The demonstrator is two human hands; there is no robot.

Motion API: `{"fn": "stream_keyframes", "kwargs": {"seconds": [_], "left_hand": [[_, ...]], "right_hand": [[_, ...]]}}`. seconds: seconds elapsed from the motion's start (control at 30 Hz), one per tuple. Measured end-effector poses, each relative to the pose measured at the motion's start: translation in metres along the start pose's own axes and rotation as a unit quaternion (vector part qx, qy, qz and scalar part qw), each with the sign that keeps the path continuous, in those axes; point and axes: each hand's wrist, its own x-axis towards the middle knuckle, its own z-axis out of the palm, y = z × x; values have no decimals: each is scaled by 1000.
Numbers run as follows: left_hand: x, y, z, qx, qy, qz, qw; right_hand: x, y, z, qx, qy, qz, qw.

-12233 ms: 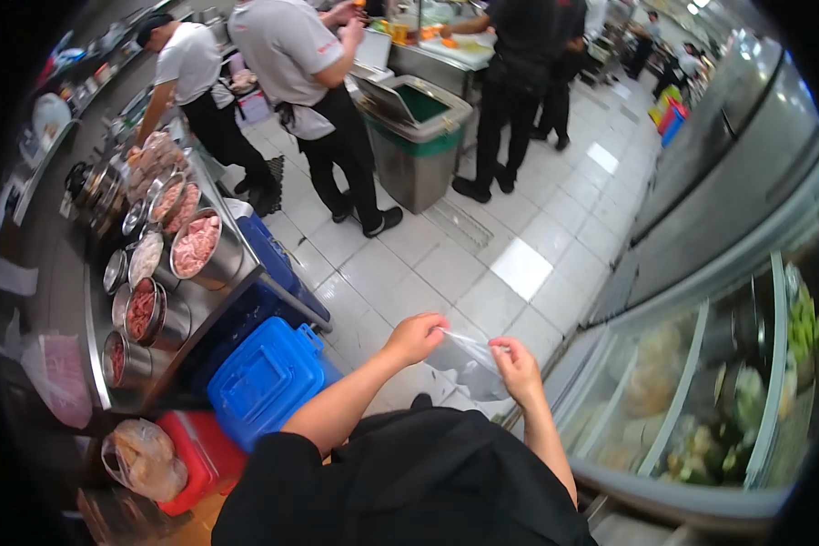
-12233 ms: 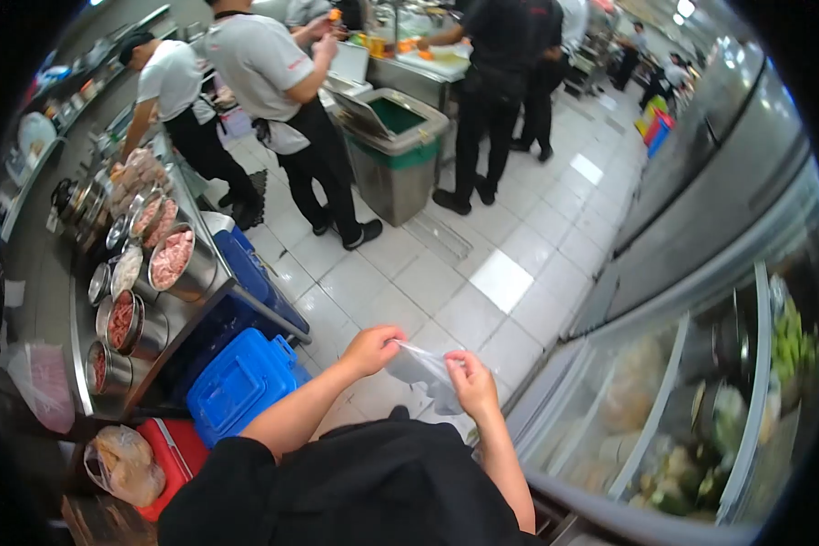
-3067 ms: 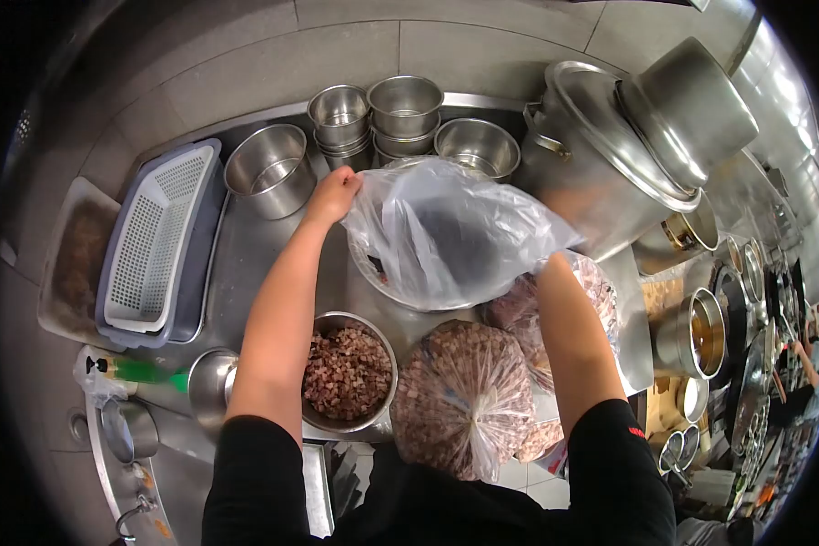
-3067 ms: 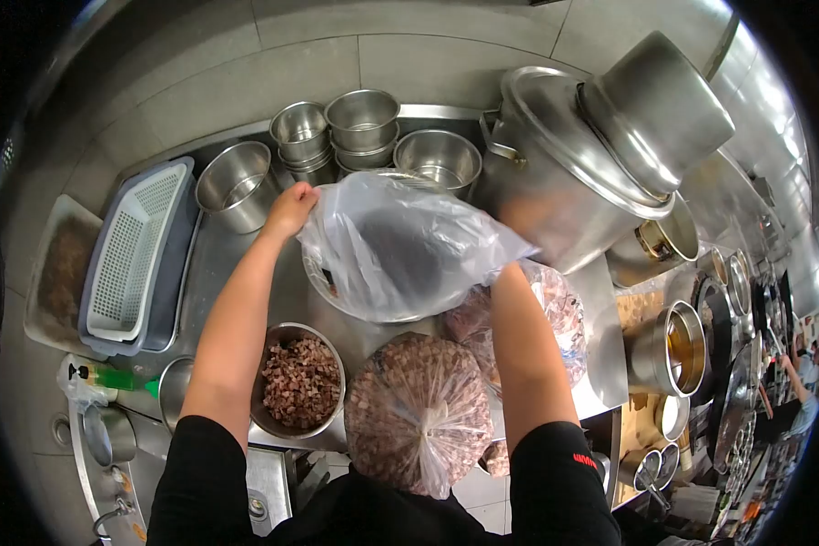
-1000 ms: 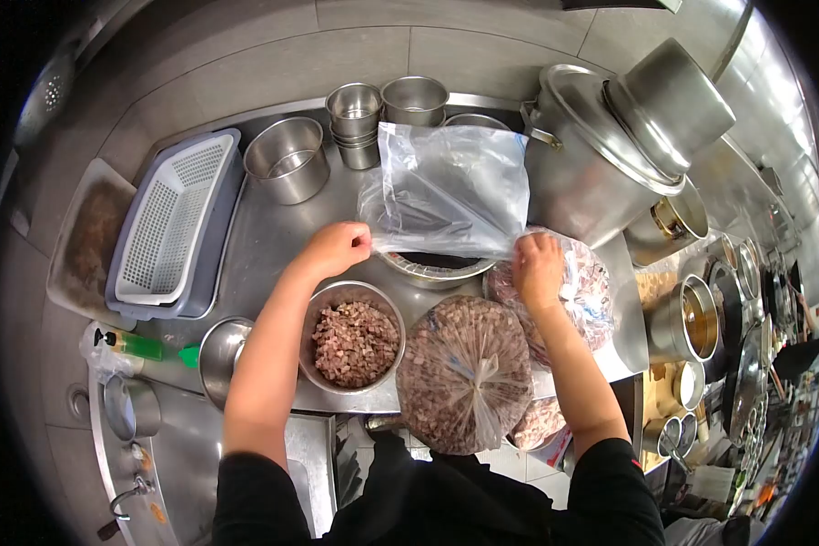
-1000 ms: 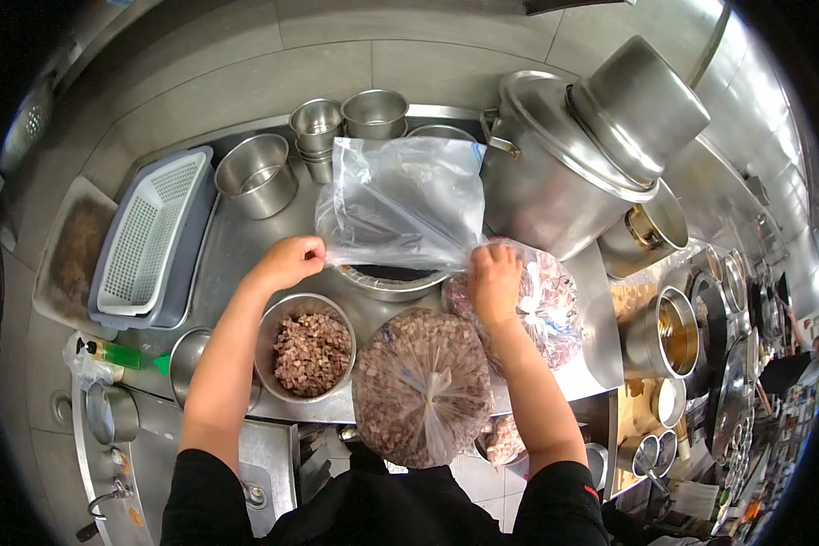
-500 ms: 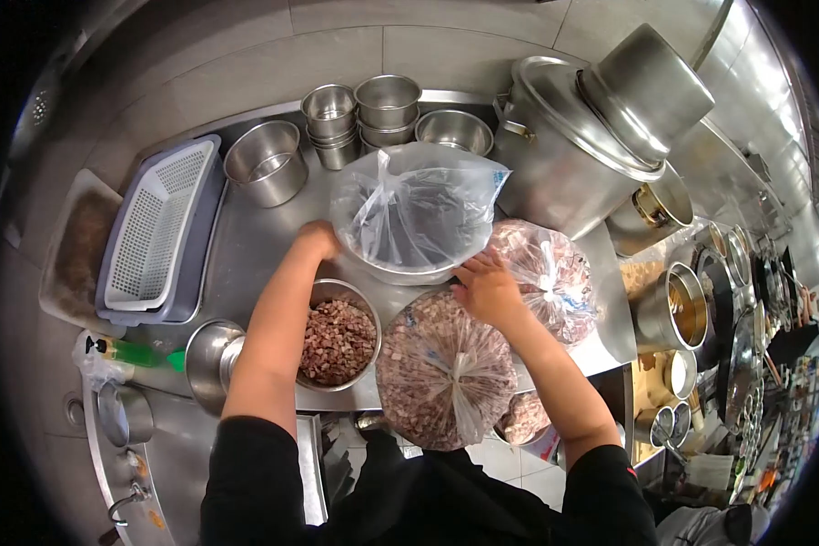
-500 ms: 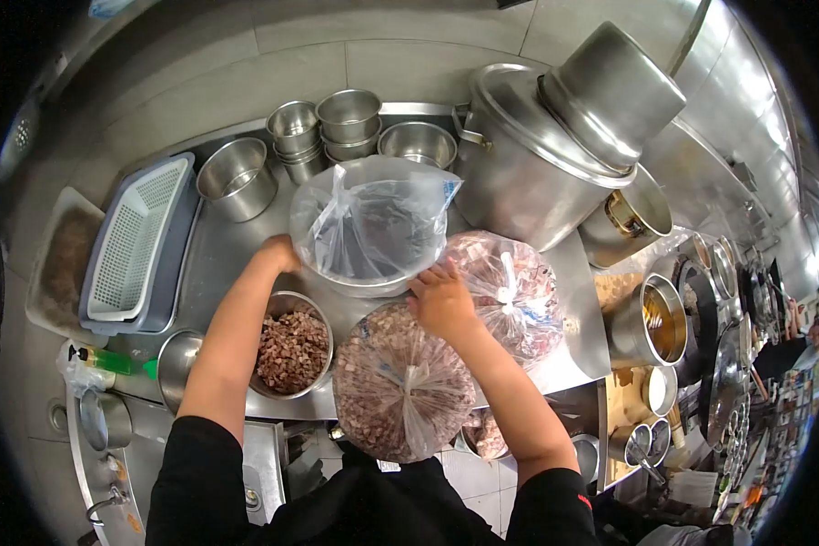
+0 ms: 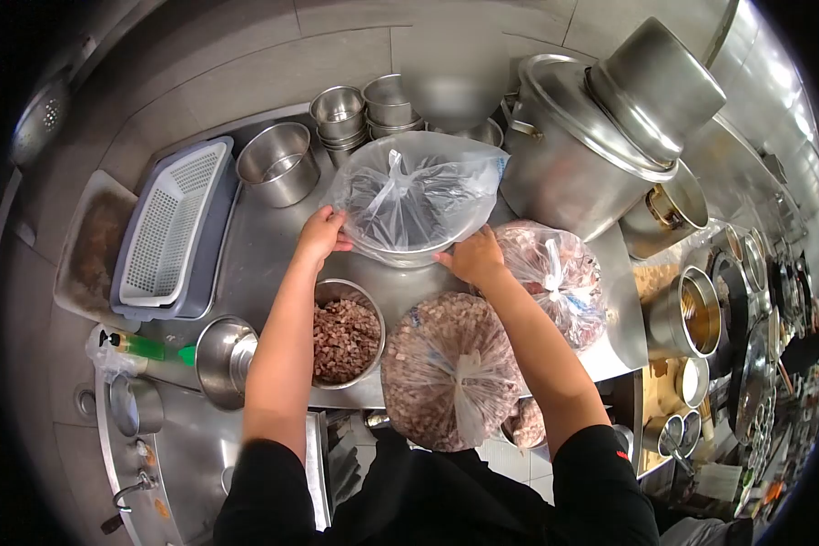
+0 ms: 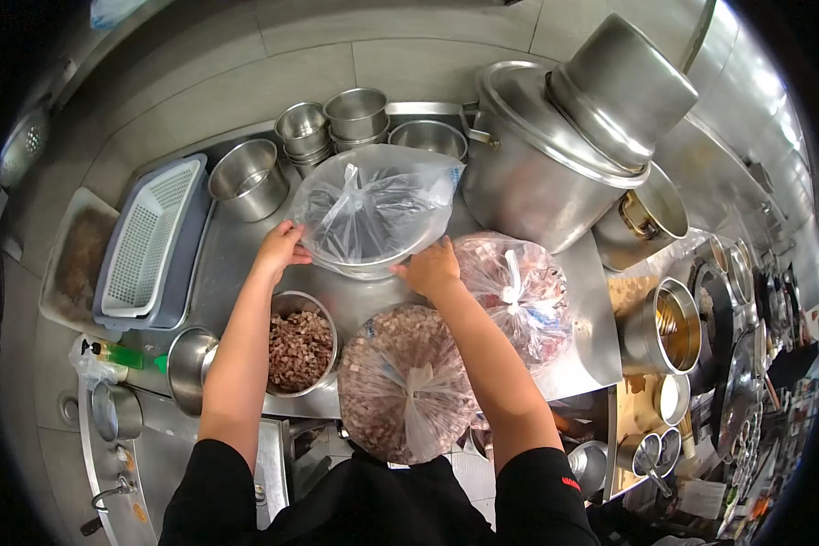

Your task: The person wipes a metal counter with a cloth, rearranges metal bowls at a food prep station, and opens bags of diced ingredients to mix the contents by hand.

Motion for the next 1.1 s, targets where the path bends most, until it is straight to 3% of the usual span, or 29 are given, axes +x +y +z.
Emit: {"fn": "stream_keyframes", "kwargs": {"seconds": [0.1,0.3,0.37,0.5,0.67,0.9,0.97,1.03,1.1], "left_hand": [[5,3,-1,15,11,-14,1000],[0,-2,-3,32,38,16,999],[-16,18,-18,231,58,21,971],[-69,46,-52,134,90,110,981],[-215,65,-113,66,134,189,971],[-356,-51,-202,163,310,91,932],[-380,-76,-197,168,320,87,929],[-392,-86,-176,261,295,72,916],[-381,-120,-164,299,321,102,893]], "right_hand": [[7,1,-3,-18,-55,5,998],[-8,-4,-4,-35,23,10,999],[-29,-7,-18,-69,1,35,997],[-87,2,-10,87,262,-13,961],[-179,-12,-15,303,270,-6,914],[-245,-42,9,439,249,33,863],[-243,-51,13,424,263,25,867],[-241,-62,11,473,238,7,848],[-238,-79,-7,433,244,5,868]]}}
